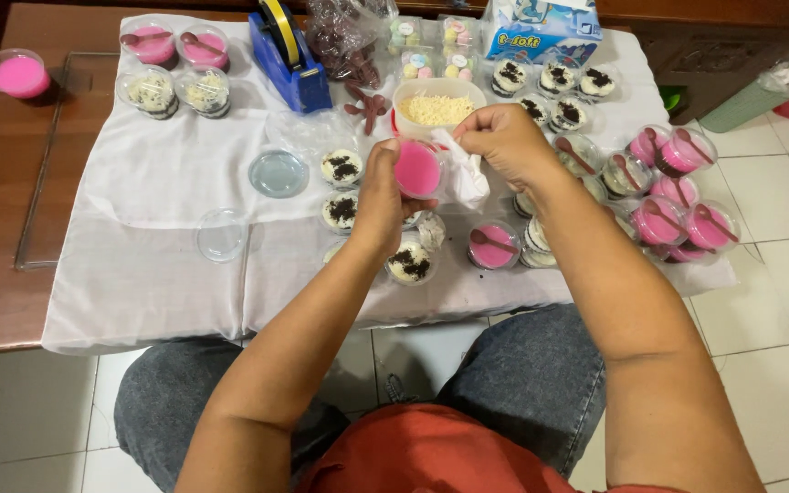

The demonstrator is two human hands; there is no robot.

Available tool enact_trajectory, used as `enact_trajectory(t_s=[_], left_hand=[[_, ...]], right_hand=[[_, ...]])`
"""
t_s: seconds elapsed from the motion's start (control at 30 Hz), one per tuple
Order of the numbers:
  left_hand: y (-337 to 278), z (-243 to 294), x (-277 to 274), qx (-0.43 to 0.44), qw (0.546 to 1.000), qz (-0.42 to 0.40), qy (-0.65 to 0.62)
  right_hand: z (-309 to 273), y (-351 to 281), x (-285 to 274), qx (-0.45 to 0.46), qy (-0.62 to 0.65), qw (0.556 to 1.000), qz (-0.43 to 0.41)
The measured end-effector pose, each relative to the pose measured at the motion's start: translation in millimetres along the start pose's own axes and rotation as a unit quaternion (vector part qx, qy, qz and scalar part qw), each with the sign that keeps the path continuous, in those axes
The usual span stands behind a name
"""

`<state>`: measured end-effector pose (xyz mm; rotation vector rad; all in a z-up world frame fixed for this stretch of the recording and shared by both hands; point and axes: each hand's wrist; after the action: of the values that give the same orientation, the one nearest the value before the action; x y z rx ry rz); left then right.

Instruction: Assembling multi-layered dessert cups by adding jelly and toppings

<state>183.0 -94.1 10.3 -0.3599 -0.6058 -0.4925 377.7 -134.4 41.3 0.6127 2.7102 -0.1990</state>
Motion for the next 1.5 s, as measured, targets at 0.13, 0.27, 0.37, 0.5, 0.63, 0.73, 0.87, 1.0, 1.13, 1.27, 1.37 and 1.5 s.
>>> enact_trajectory(t_s=[0.13, 0.27, 0.37, 0.5, 0.63, 0.73, 0.87, 1.0, 1.13, 1.27, 1.37, 1.5], left_hand=[[3.3, 2.3, -5.7, -0.035, 0.999, -0.019, 0.031], [-0.2, -0.1, -3.2, -0.06, 0.996, -0.043, 0.045], [-5.0, 0.3, -1.8, -0.066, 0.996, -0.046, 0.044], [-6.9, 3.2, 2.8, -0.049, 0.998, -0.029, 0.032], [-7.2, -1.4, 2.7, -0.02, 0.999, -0.021, 0.025], [-9.9, -3.9, 3.4, 0.016, 1.0, -0.003, 0.022], [-7.7, -12.3, -0.3, 0.083, 0.996, 0.017, 0.038], [-1.9, -4.3, -4.8, 0.094, 0.993, 0.019, 0.073], [-3.6, 10.3, -4.1, 0.067, 0.998, 0.002, -0.008], [-12.0, 14.2, 4.4, 0.015, 1.0, -0.02, 0.011], [-12.9, 5.5, 5.1, 0.004, 0.999, -0.026, 0.029], [-10.2, 2.7, 2.7, -0.023, 0.999, -0.02, 0.038]], right_hand=[[-20.9, -13.2, -5.6, -0.089, -0.044, 0.995, 0.02], [-36.6, -20.4, 2.5, -0.396, -0.294, 0.869, -0.036], [-46.1, -27.0, 9.5, -0.455, -0.403, 0.793, -0.037], [-50.2, -32.4, 15.4, -0.423, -0.456, 0.783, -0.011], [-45.4, -24.7, 19.5, -0.394, -0.474, 0.788, -0.001], [-43.6, -22.4, 21.5, -0.37, -0.495, 0.786, 0.013], [-51.4, -33.2, 24.4, -0.298, -0.466, 0.833, 0.004], [-25.9, -18.8, 11.8, -0.205, -0.316, 0.926, -0.006], [-36.3, -20.2, 2.4, -0.139, -0.106, 0.984, -0.017], [-54.1, -31.6, 10.0, -0.314, -0.2, 0.928, -0.002], [-51.9, -26.2, 9.5, -0.444, -0.337, 0.83, -0.005], [-50.8, -23.7, 6.8, -0.501, -0.403, 0.765, -0.027]])
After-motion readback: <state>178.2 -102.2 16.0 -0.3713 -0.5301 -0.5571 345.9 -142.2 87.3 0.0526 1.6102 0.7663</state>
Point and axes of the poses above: each hand's wrist, its own y-axis towards the middle knuckle, its own x-axis out of the palm, z = x × y, and after that the axes turned 5 degrees about -y, right-handed
